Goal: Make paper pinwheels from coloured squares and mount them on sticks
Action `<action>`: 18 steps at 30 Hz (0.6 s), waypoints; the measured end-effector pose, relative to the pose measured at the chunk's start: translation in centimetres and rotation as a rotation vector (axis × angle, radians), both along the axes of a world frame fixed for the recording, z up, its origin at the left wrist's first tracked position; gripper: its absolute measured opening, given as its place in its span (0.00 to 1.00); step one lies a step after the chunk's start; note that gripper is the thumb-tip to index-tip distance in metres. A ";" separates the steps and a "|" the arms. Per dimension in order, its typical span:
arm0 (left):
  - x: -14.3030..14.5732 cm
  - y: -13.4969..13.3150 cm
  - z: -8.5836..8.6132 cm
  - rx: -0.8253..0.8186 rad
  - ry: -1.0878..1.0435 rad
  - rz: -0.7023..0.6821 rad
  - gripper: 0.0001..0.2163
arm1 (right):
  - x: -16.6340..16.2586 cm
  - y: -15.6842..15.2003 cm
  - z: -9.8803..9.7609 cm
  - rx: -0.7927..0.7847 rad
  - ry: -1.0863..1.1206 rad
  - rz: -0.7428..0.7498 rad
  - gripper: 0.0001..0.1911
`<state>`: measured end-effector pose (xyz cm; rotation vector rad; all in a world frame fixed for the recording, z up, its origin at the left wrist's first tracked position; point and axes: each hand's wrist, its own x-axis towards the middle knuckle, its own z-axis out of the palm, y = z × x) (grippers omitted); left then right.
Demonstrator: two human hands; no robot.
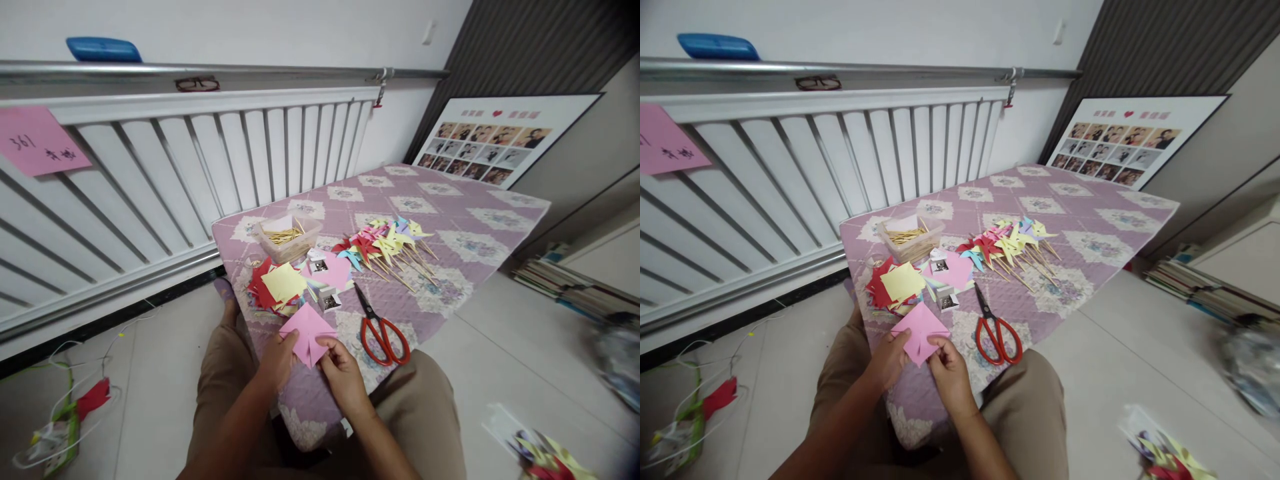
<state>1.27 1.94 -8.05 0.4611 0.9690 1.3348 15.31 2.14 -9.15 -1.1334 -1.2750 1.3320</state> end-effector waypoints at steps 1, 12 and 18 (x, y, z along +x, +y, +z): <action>0.0 0.0 0.1 0.015 0.002 0.002 0.15 | 0.0 0.0 0.0 0.007 -0.003 -0.003 0.11; -0.1 0.0 1.0 0.048 -0.023 -0.004 0.21 | 0.3 -0.1 -0.4 0.070 -0.062 -0.027 0.09; -0.4 0.1 1.3 0.068 -0.152 0.060 0.15 | 0.4 -0.2 0.1 0.083 -0.074 -0.025 0.08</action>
